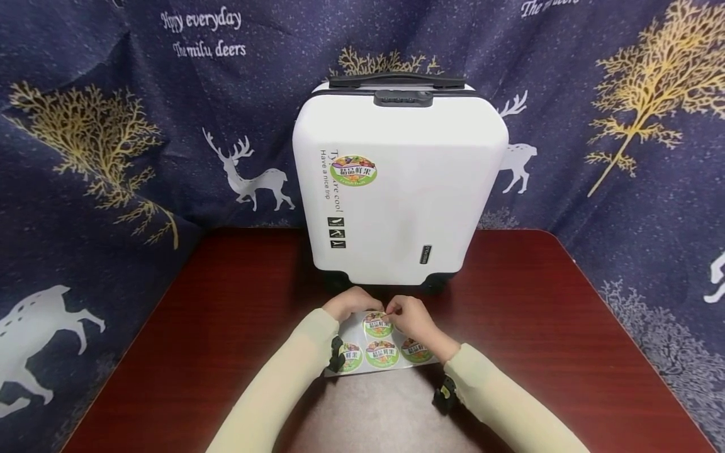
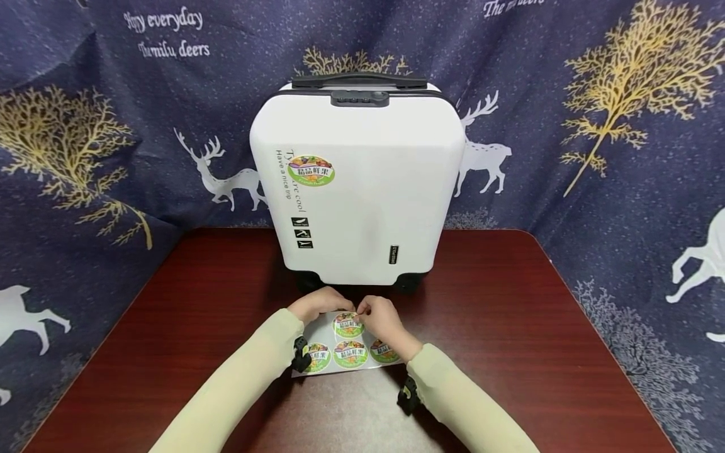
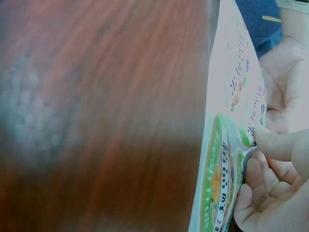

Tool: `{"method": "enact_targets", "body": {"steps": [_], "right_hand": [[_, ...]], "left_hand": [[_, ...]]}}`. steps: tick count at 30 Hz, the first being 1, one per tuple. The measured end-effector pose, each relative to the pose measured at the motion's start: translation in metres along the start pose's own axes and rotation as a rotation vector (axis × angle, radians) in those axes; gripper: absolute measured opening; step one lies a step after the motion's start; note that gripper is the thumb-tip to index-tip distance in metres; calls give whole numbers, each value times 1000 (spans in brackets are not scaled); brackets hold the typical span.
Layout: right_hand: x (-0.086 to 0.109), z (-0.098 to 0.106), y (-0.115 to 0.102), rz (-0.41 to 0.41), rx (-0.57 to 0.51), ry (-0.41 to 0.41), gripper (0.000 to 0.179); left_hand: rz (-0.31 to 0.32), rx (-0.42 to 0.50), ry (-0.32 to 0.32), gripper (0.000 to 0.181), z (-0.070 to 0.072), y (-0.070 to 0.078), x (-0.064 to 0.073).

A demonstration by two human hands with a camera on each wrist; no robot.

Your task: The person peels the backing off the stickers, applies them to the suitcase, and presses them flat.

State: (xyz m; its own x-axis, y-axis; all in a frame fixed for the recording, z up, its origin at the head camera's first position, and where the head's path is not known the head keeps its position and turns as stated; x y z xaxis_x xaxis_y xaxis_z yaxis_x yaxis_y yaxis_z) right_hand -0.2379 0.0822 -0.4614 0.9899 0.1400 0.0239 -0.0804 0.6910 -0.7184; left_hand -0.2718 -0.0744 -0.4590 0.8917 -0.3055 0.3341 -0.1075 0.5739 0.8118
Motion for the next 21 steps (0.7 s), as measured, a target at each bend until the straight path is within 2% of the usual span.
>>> {"method": "enact_targets", "body": {"steps": [14, 21], "right_hand": [[-1, 1, -4, -37, -14, -8, 13], [-1, 0, -4, -11, 3, -16, 13]], "left_hand": [[15, -22, -12, 28, 2, -1, -4], [31, -10, -5, 24, 1, -3, -5]]}}
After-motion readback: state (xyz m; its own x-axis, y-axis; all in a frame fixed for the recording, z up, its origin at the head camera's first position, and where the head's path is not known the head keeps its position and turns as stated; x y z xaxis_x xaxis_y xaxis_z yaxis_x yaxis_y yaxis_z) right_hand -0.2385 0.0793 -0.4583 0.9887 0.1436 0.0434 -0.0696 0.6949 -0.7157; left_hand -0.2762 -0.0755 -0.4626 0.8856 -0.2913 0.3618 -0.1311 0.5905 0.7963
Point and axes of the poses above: each hand's wrist, its own x-axis away from the middle knuckle, its own z-axis out of the back of the hand, y = z × x, the point moved 3 cm from there along -x, towards the middle knuckle, and after that the axes turned 8 degrees about -z, right-handed, at the moved point
